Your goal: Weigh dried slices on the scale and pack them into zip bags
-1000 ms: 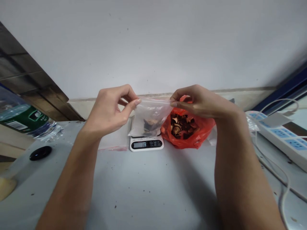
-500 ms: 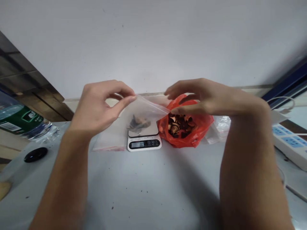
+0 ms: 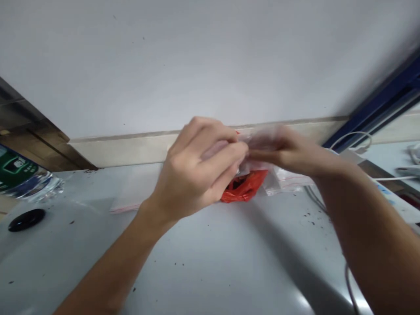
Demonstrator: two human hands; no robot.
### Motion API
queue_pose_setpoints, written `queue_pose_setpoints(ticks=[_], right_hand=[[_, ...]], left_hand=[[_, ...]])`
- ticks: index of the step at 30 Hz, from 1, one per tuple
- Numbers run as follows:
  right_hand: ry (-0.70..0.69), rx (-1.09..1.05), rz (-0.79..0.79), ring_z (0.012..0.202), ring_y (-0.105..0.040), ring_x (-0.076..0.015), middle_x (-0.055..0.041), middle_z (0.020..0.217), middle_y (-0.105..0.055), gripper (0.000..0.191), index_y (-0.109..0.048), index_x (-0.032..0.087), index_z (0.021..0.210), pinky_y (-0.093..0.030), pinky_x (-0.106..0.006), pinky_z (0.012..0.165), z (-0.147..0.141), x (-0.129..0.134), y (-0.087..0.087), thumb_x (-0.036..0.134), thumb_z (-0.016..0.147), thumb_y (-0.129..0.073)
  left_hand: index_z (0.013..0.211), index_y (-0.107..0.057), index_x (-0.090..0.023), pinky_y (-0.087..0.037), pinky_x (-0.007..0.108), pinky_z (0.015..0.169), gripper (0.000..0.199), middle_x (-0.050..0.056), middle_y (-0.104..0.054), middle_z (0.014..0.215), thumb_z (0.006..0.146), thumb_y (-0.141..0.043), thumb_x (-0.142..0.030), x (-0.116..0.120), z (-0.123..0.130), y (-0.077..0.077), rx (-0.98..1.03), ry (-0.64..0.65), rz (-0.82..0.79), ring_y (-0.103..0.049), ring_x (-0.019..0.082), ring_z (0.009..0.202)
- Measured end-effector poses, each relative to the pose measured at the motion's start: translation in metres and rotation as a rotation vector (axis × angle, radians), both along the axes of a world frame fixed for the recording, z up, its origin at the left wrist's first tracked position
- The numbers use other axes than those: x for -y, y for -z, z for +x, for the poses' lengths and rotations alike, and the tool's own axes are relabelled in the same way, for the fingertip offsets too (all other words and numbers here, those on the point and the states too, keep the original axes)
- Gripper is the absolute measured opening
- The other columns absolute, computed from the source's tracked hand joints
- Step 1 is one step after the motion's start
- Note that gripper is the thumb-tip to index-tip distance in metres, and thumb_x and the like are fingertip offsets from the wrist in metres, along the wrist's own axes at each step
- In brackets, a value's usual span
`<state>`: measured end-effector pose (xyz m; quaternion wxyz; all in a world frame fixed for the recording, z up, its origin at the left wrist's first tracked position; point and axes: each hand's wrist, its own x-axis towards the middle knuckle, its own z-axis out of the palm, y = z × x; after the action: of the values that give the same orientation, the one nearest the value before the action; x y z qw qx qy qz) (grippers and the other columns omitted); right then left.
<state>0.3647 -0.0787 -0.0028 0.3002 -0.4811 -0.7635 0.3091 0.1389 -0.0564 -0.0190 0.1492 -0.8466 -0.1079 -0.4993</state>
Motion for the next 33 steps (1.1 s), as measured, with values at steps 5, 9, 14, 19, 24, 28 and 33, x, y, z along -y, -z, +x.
queue_pose_setpoints(ticks=[5,9,14,19,24,28,33], right_hand=[[0.684,-0.075,0.411,0.114,-0.073,-0.0322,-0.0098,0.119,-0.079,0.039,-0.078,0.020,0.121,-0.054,-0.055,0.106,0.051,0.018,0.012,0.040,0.091,-0.062],[0.771,0.440,0.548,0.141,-0.058,-0.0335,-0.0154,0.148,-0.065,0.053,-0.066,0.014,0.144,-0.043,-0.054,0.121,0.078,0.024,0.035,0.018,0.095,-0.045],[0.535,0.794,0.277,0.159,-0.029,-0.0377,-0.0171,0.172,-0.031,0.069,-0.042,0.013,0.163,-0.034,-0.059,0.125,0.084,0.031,0.074,0.041,0.100,-0.048],[0.540,0.718,0.395,0.157,-0.033,-0.0401,-0.0133,0.170,-0.037,0.076,-0.047,0.024,0.161,-0.032,-0.065,0.123,0.080,0.032,0.069,0.067,0.098,-0.048],[0.464,0.532,0.603,0.137,-0.059,-0.0350,-0.0149,0.144,-0.067,0.048,-0.072,0.022,0.133,-0.045,-0.056,0.116,0.048,0.020,0.048,0.047,0.103,-0.044],[0.272,0.537,0.318,0.103,-0.074,-0.0295,-0.0132,0.115,-0.079,0.037,-0.078,0.019,0.115,-0.057,-0.043,0.092,0.010,0.006,0.039,0.033,0.100,-0.046],[0.140,0.748,-0.232,0.113,-0.071,-0.0327,-0.0148,0.136,-0.070,0.058,-0.065,0.023,0.141,-0.058,-0.038,0.087,-0.027,-0.013,0.037,0.041,0.085,-0.071]], left_hand=[[0.114,-0.073,-0.012,-0.060,0.040,0.097,0.018,0.010,-0.075,0.110,0.105,-0.058,-0.015,-0.002,0.008,0.018,-0.305,0.046,-0.309,-0.065,0.024,0.112],[0.116,-0.076,-0.012,-0.058,0.048,0.105,0.023,0.011,-0.077,0.117,0.106,-0.059,-0.023,-0.007,0.011,0.032,-0.488,0.034,-0.476,-0.059,0.031,0.126],[0.111,-0.079,-0.014,-0.050,0.051,0.114,0.023,0.007,-0.079,0.112,0.105,-0.062,-0.029,-0.009,0.013,0.036,-0.649,0.017,-0.639,-0.054,0.032,0.131],[0.108,-0.079,-0.017,-0.046,0.048,0.117,0.024,0.007,-0.079,0.111,0.107,-0.059,-0.030,-0.011,0.007,0.030,-0.604,0.022,-0.684,-0.051,0.030,0.133],[0.108,-0.079,-0.014,-0.054,0.039,0.104,0.023,0.010,-0.074,0.108,0.106,-0.058,-0.023,-0.010,-0.009,0.019,-0.572,-0.018,-0.707,-0.058,0.027,0.122],[0.110,-0.078,-0.018,-0.056,0.037,0.095,0.022,0.007,-0.070,0.105,0.105,-0.058,-0.025,-0.007,-0.021,0.012,-0.608,-0.096,-0.802,-0.063,0.023,0.108],[0.108,-0.077,-0.022,-0.055,0.036,0.088,0.024,0.005,-0.069,0.107,0.107,-0.055,-0.031,-0.007,-0.032,0.007,-0.655,-0.177,-0.879,-0.063,0.023,0.106]])
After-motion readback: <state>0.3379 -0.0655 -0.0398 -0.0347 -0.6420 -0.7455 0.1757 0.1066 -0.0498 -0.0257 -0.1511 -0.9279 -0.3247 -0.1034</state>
